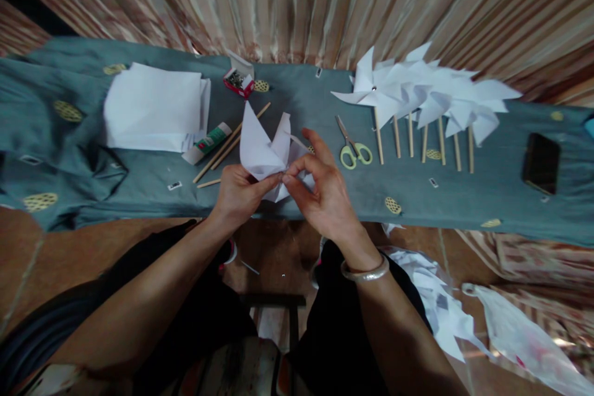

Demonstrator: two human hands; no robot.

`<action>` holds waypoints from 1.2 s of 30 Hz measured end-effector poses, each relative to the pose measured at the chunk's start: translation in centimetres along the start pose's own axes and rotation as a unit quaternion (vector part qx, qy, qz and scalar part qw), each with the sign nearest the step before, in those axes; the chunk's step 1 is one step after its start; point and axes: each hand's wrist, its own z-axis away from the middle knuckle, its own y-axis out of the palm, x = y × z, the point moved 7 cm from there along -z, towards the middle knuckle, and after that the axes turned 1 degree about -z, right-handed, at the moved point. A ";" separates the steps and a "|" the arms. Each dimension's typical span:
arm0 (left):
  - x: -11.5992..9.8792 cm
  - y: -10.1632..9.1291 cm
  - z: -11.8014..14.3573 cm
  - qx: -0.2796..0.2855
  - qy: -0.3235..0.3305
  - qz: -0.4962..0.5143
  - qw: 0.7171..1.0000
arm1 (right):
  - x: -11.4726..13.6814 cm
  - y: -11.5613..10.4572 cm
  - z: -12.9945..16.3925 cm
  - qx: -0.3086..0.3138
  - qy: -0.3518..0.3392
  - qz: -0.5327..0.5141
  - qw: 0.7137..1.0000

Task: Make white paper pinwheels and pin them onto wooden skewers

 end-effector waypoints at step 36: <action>2.1 0.1 0.3 -0.035 -0.171 0.264 0.949 | -1.4 -2.1 -0.1 -0.018 0.062 -0.153 0.986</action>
